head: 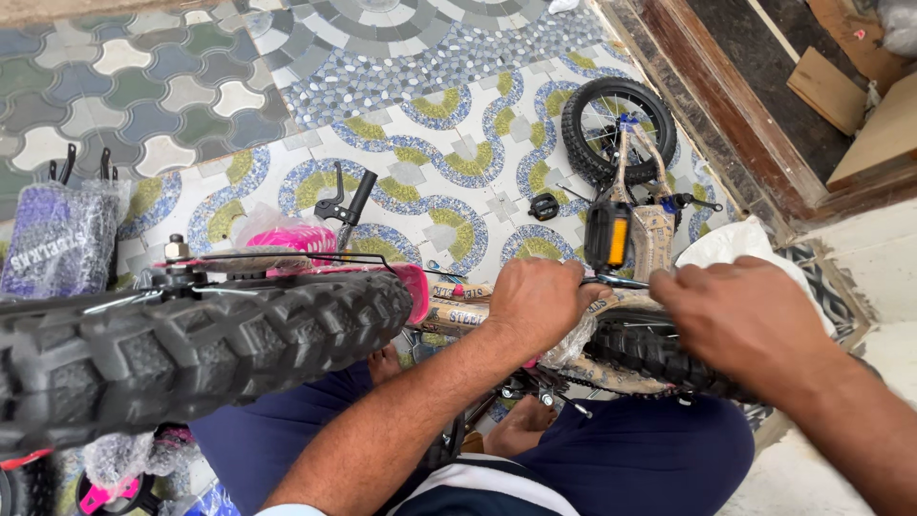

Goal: The person assembles a small bicycle on the floor by attaching pedals, tightening a cable with a wrench, and using a screwdriver on various components.

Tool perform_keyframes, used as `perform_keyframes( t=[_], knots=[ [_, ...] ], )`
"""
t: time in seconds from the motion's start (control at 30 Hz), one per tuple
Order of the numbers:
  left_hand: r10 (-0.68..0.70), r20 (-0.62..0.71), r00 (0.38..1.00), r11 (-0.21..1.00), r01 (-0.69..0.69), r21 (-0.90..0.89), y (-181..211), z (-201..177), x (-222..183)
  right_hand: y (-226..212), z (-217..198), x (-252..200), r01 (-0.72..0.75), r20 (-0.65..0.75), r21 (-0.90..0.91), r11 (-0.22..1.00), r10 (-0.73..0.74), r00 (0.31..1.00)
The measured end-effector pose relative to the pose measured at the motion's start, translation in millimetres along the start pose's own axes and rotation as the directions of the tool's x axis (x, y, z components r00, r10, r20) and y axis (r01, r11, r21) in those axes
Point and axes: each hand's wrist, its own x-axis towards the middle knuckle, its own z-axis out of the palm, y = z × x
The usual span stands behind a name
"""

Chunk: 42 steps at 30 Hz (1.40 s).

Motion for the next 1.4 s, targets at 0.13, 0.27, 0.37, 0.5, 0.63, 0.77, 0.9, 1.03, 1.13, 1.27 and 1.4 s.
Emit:
perform_keyframes(
  t=[0.13,0.27,0.37,0.5,0.63,0.77,0.9,1.03,1.13,1.27,1.4],
  knots=[
    [0.019,-0.087,0.996,0.992,-0.03,-0.124,-3.1,-1.3,-3.1,20.9,46.0,1.6,-0.127,-0.028,0.272,0.954,0.139,0.99],
    [0.048,-0.123,0.991,0.97,-0.075,-0.23,-8.7,-2.5,-9.1,30.0,87.5,12.8,0.058,-0.24,0.497,0.866,0.072,0.968],
    [0.107,-0.211,0.972,0.94,-0.168,-0.296,-12.1,-0.6,-14.9,29.8,108.1,28.4,0.053,-0.169,0.503,0.863,0.038,0.985],
    [0.159,-0.298,0.941,0.891,-0.267,-0.367,-17.3,3.2,-20.5,20.2,124.6,55.3,0.115,-0.119,0.429,0.896,-0.07,0.99],
    [0.189,-0.327,0.926,0.792,-0.341,-0.507,-25.4,4.8,-23.4,5.1,125.8,71.5,0.265,-0.311,0.582,0.769,-0.091,0.946],
    [0.137,-0.275,0.952,0.731,-0.284,-0.62,-31.2,8.5,-23.7,-2.7,117.1,83.7,0.239,-0.227,0.727,0.644,-0.104,0.968],
    [0.137,-0.296,0.945,0.763,-0.291,-0.577,-32.0,9.6,-21.9,13.1,104.1,86.0,0.137,-0.113,0.499,0.855,-0.093,0.989],
    [0.073,-0.205,0.976,0.866,-0.164,-0.471,-22.4,6.8,-17.3,45.1,78.4,51.7,-0.101,0.192,0.208,0.973,0.061,0.98],
    [0.026,-0.148,0.989,0.962,-0.065,-0.264,-13.7,5.2,-11.1,61.3,47.8,8.1,-0.229,0.178,0.116,0.967,0.206,0.962],
    [0.03,-0.189,0.981,0.982,-0.065,-0.177,-10.6,1.4,-2.8,49.4,12.6,-21.8,-0.211,0.055,-0.005,0.978,0.211,0.976],
    [0.005,-0.151,0.989,0.987,-0.03,-0.161,-11.0,-1.0,-0.8,21.4,-9.5,-26.0,-0.031,-0.077,-0.096,0.995,0.023,0.997]
  ],
)
